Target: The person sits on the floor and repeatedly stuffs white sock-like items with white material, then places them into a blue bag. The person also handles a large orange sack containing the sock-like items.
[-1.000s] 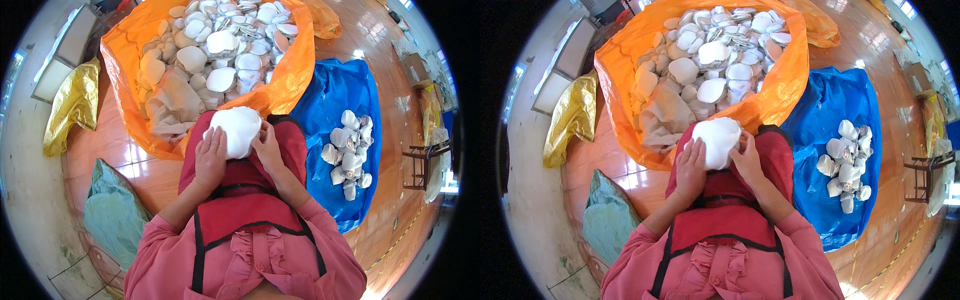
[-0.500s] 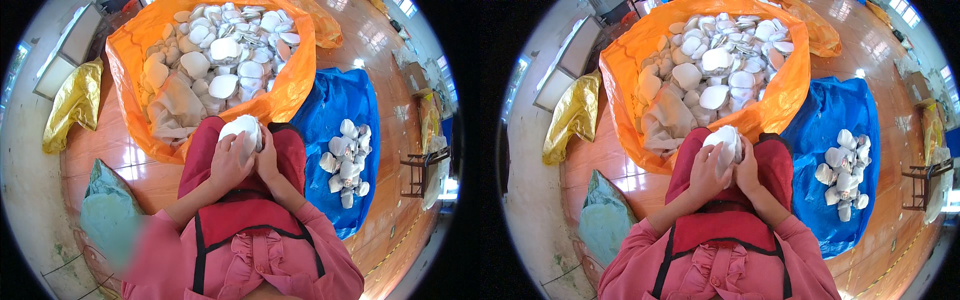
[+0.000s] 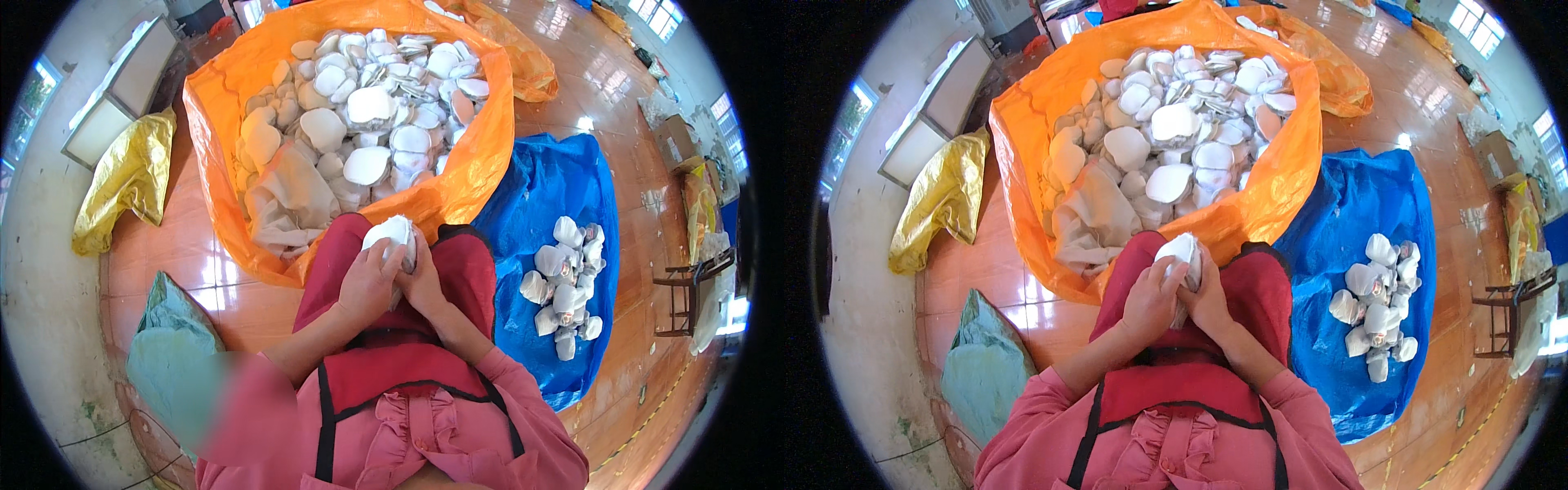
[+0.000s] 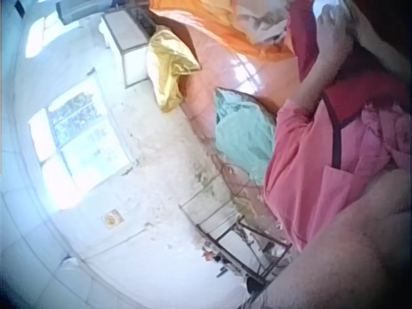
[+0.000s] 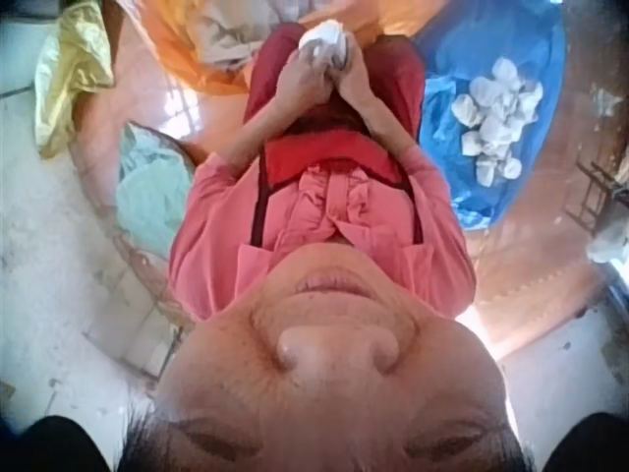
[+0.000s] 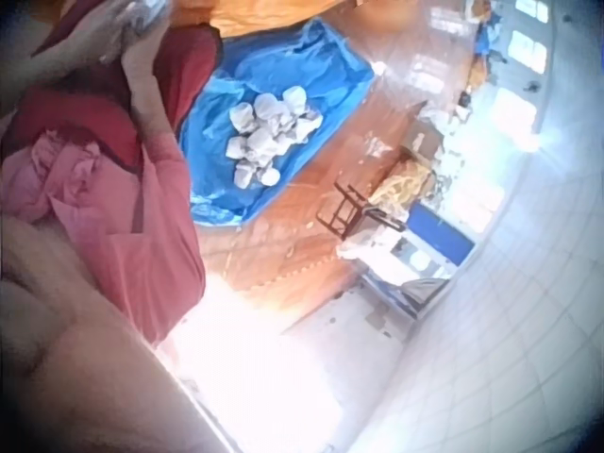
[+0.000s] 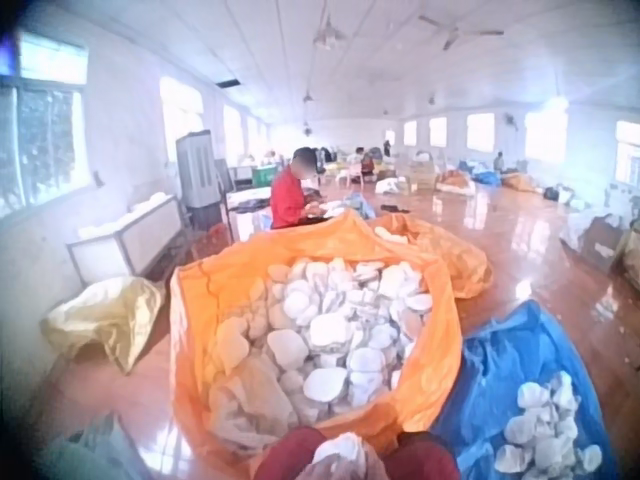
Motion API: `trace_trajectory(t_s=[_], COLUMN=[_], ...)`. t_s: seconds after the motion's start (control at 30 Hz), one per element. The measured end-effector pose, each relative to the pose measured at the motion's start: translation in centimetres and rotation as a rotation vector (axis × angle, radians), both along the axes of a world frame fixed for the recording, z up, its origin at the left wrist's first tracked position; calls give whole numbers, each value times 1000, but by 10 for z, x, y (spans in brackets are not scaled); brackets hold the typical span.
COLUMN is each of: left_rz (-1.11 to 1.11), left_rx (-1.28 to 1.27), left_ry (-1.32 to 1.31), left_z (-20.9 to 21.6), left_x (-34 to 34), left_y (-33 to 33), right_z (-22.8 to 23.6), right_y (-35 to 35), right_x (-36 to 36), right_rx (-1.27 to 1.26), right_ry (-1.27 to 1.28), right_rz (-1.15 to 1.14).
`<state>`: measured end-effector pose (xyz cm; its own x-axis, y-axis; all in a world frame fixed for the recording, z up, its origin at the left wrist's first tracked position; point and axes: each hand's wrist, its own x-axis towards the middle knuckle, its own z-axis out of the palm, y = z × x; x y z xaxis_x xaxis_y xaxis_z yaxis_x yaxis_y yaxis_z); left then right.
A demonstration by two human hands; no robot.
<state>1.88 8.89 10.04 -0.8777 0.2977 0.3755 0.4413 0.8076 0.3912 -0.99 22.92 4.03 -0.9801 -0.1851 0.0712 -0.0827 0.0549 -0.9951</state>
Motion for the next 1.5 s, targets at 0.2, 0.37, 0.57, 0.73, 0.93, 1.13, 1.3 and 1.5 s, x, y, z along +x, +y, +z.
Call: trace_trajectory(t_s=[0.2, 0.37, 0.57, 0.73, 0.93, 1.13, 1.3, 1.5], left_rz=[-276, -333, -388, -328, -60, 187, 125, -15], left_rx=[-95, -236, -398, -616, -893, -558, 158, 387], left_ry=[450, 345, 159, -31, -226, -429, -449, -573], left_z=[9, 27, 43, 36, 44, 27, -21, 6], left_x=[-3, -6, -2, 3, 11, 7, 15, 27], left_y=[-12, -28, -38, -57, -49, -44, -65, -69], right_z=[6, 22, 20, 33, 8, 1, 4, 31], right_y=[-5, -10, -19, -30, -59, -72, -42, 9], right_x=[-12, -11, -5, -5, -2, -10, -25, -46], right_rx=[-36, -138, -218, -57, 16, -21, 27, -217], right_ry=[-19, -181, -186, -321, -106, 73, 48, -101], right_rz=[61, 146, 238, 155, 51, -68, 236, 374])
